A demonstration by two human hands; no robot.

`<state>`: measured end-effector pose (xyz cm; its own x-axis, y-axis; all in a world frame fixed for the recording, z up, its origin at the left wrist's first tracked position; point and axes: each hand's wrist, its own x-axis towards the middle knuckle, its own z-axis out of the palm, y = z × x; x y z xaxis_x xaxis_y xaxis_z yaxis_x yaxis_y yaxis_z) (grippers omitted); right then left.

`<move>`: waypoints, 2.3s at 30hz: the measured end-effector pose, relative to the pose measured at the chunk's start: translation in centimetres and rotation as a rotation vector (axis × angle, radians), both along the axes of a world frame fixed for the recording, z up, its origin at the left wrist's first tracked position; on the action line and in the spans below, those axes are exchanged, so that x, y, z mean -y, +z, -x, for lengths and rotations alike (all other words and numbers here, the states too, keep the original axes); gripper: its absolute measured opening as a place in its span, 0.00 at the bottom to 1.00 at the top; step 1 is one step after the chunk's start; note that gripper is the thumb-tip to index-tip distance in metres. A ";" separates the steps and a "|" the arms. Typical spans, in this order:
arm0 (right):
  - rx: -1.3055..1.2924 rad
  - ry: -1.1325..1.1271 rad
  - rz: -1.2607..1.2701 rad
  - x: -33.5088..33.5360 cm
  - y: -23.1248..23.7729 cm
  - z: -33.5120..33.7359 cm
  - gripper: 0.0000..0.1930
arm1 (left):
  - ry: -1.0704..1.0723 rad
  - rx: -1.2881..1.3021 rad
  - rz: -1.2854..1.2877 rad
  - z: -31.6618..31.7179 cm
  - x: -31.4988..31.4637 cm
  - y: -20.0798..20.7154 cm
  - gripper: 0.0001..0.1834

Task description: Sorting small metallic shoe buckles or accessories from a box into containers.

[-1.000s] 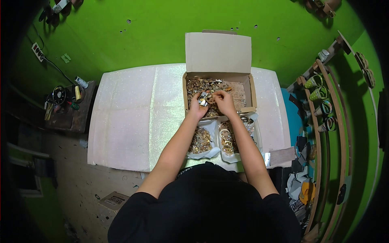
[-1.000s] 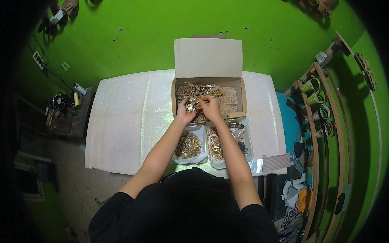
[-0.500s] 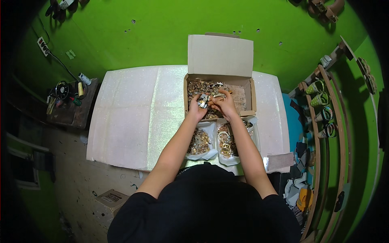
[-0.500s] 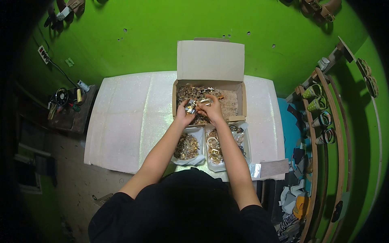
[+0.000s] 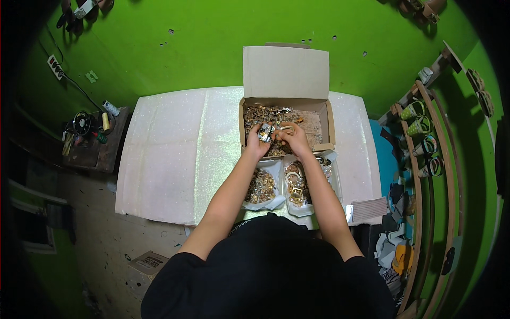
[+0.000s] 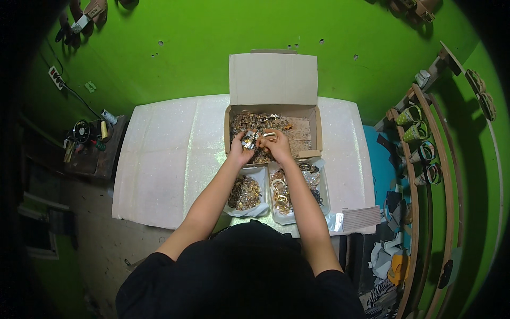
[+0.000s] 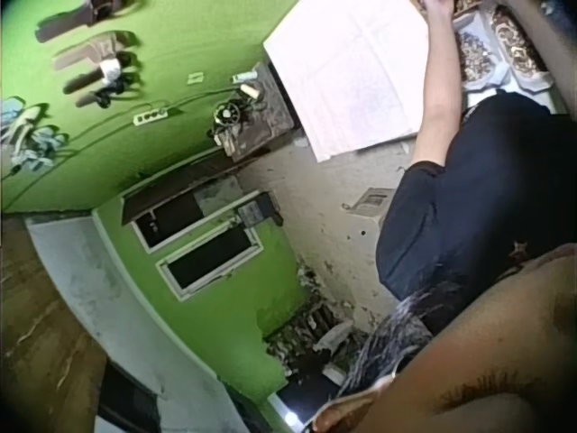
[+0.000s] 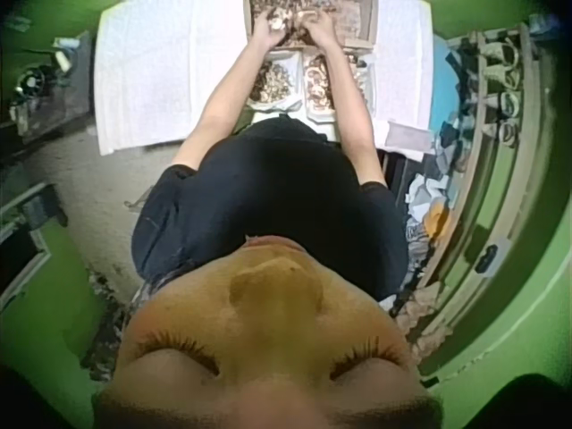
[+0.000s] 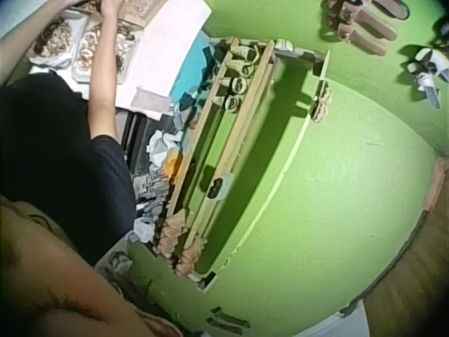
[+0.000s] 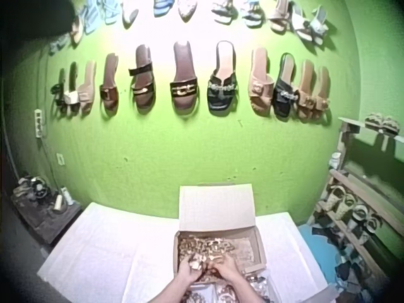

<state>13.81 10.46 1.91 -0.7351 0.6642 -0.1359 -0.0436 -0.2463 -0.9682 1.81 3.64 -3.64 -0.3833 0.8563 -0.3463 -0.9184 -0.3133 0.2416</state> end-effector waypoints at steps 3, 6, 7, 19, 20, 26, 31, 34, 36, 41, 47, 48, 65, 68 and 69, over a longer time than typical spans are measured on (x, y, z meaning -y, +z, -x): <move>-0.011 0.078 0.038 -0.5 0.2 -0.5 0.12 | -0.003 -0.006 0.003 0.1 -0.1 0.0 0.11; -0.063 0.057 0.201 0.6 1.5 -0.4 0.16 | -0.003 0.015 -0.003 0.1 0.1 0.2 0.11; -0.089 -0.002 0.185 0.9 1.6 -0.5 0.18 | 0.006 0.017 0.008 0.0 0.1 0.5 0.11; -0.184 0.102 0.057 0.3 0.3 -1.2 0.28 | -0.001 0.002 -0.005 0.0 0.1 0.1 0.12; -0.182 0.098 0.057 0.1 0.2 -1.5 0.28 | 0.002 0.011 -0.005 -0.1 0.1 0.3 0.12; 0.035 0.073 0.192 0.0 1.2 -2.5 0.20 | 0.030 0.025 0.005 -0.4 0.1 0.9 0.11; -0.026 0.047 0.007 0.7 1.4 -4.6 0.15 | 0.026 0.041 0.014 -0.4 0.2 0.8 0.11; 0.035 -0.010 0.050 0.8 2.0 -6.5 0.11 | 0.019 0.045 -0.004 -0.2 0.3 0.7 0.11; 0.233 0.078 -0.054 0.1 1.9 -8.5 0.11 | 0.015 0.055 0.011 -0.2 0.2 0.7 0.11; 0.281 0.012 -0.226 0.8 0.0 -12.0 0.08 | 0.019 0.045 0.009 -0.3 0.3 0.9 0.11; 0.472 0.117 -0.332 2.1 -0.9 -14.7 0.09 | -0.004 0.042 -0.009 -0.4 0.1 1.0 0.12; 0.491 0.140 -0.365 2.4 -0.9 -14.8 0.09 | -0.004 0.042 -0.007 -0.3 0.2 0.9 0.12; 0.618 0.036 -0.692 4.3 1.6 -12.2 0.09 | 0.008 0.018 0.001 -0.1 0.2 0.7 0.11; 0.508 0.036 -0.696 3.7 2.7 -9.7 0.09 | 0.008 0.024 0.011 -0.3 0.1 0.9 0.11; 0.477 0.060 -0.706 3.5 3.1 -8.5 0.10 | 0.006 0.029 0.008 -0.2 0.2 1.0 0.11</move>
